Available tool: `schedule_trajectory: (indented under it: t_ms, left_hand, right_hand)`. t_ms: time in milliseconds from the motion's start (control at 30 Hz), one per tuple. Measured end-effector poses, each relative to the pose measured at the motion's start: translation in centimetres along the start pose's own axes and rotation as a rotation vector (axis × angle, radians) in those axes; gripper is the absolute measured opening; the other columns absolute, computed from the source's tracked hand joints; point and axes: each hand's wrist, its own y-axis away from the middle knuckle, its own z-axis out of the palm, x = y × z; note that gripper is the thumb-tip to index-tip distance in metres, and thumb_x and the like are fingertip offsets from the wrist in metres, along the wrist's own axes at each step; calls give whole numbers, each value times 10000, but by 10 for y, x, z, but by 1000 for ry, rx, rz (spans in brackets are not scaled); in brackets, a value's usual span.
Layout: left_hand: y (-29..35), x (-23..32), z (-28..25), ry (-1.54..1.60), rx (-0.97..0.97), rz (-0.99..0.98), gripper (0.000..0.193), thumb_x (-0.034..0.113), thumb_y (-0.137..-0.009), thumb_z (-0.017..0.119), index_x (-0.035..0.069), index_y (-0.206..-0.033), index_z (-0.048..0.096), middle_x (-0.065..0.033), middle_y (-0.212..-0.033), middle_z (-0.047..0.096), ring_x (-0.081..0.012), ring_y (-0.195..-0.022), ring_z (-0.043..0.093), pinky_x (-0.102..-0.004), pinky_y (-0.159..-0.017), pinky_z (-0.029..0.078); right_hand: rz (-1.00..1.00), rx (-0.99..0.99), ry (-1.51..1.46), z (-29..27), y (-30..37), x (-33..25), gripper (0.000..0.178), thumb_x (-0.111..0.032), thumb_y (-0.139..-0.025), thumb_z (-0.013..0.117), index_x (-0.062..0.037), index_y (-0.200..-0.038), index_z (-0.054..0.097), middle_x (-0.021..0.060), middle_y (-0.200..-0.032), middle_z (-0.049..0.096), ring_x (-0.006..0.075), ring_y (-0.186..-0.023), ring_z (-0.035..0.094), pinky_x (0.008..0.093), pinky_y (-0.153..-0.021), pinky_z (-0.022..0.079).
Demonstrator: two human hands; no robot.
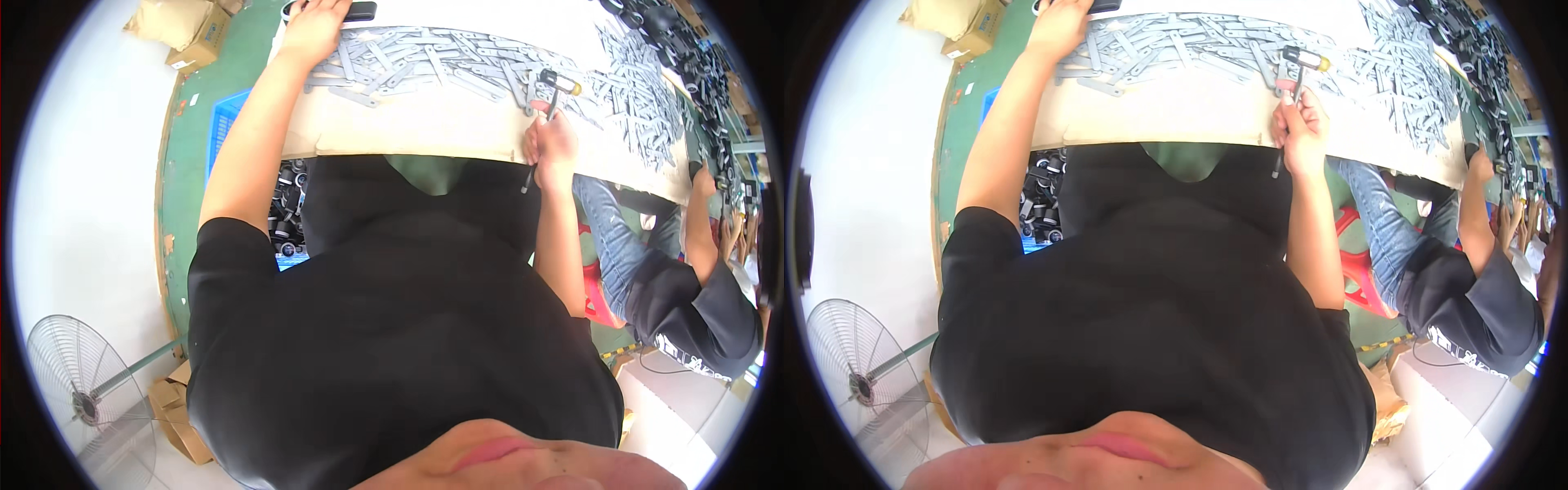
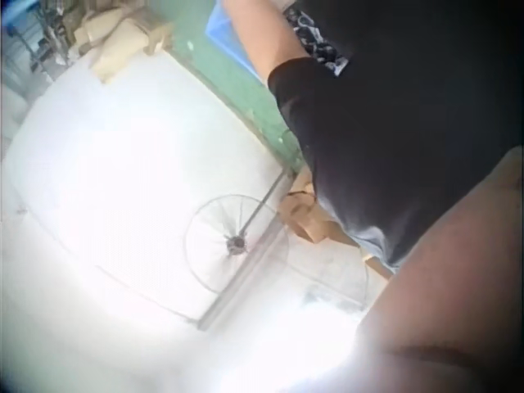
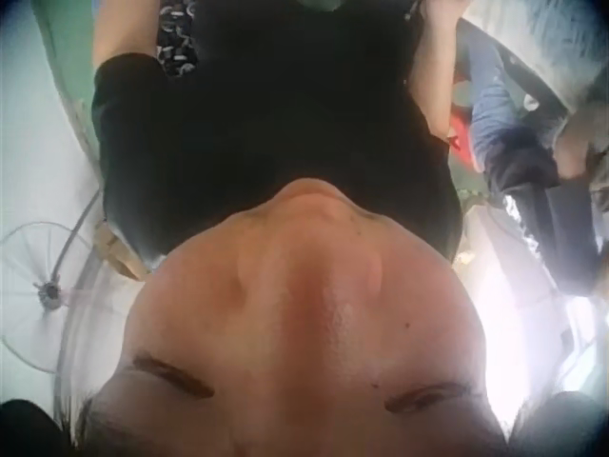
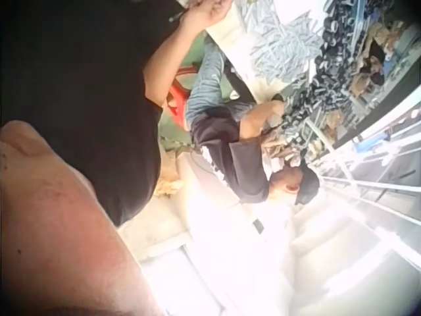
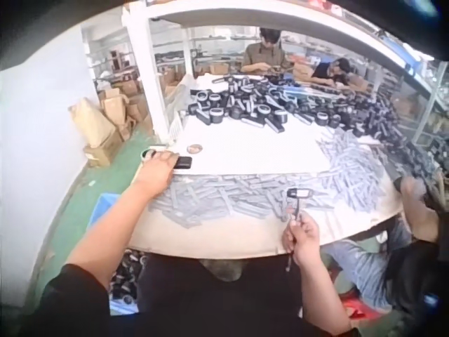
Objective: Manually assemble mechanical components by inserting metal pins and seating them using a small hammer.
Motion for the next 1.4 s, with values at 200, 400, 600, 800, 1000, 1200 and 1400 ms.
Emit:
schedule_trajectory:
  t_ms: [200, 400, 600, 800, 1000, 1200, 1400]
  left_hand:
    - [8, -10, -42, 257, -46, -298, 354, 90, -946, 596, -4, -1287, 617, -264, -1181, 687, -433, -1105, 672, -480, -957, 539]
    - [67, 99, -86, 427, -32, 249, 560, -7, -879, 649, 161, -1413, 658, -72, -1177, 738, -292, -1030, 699, -418, -950, 510]
    - [101, 150, -56, 364, -113, 364, 564, 10, -847, 648, 130, -1398, 668, -26, -1087, 735, -224, -910, 694, -375, -934, 485]
    - [104, 152, -61, 467, 206, 285, 468, 203, -859, 761, 136, -1317, 696, -33, -1017, 727, -228, -1027, 681, -488, -1096, 421]
    - [104, 139, -39, 660, 162, 169, 497, 246, -836, 828, 88, -1285, 685, -50, -1005, 732, -244, -1033, 678, -561, -1119, 366]
    - [109, 150, -37, 722, 382, 99, 386, 220, -871, 812, 95, -1224, 719, -34, -982, 727, -219, -938, 699, -520, -1097, 388]
    - [106, 188, -47, 1319, 445, 66, 172, 158, -996, 722, -9, -1029, 700, -130, -962, 715, -270, -836, 713, -350, -737, 560]
  right_hand:
    - [31, 127, 715, 14, -4, 4, 172, -185, -982, 708, -47, -1059, 775, -29, -635, 603, 86, -537, 525, 297, -531, 428]
    - [78, 166, 1032, 42, -29, -4, 297, -274, -905, 768, -55, -1105, 783, 43, -669, 656, 153, -617, 607, 338, -626, 502]
    - [33, 158, 1115, 63, -23, -8, 295, -289, -887, 796, -73, -1088, 783, 51, -680, 663, 156, -612, 624, 338, -639, 520]
    - [-36, 61, 1284, 62, -25, 3, 316, -307, -868, 812, -66, -1065, 753, 119, -734, 707, 232, -670, 695, 391, -683, 549]
    - [145, -13, 953, 33, -34, -6, 177, -171, -869, 829, -59, -950, 717, -40, -748, 642, 100, -663, 567, 300, -612, 463]
    - [302, -2, 435, 35, 2, -30, 80, -118, -941, 800, -70, -936, 735, -55, -754, 655, 2, -493, 464, 214, -437, 311]
    - [73, -196, 301, 87, 39, -46, 94, -30, -922, 813, -36, -1003, 766, -62, -813, 676, -5, -692, 534, 189, -601, 417]
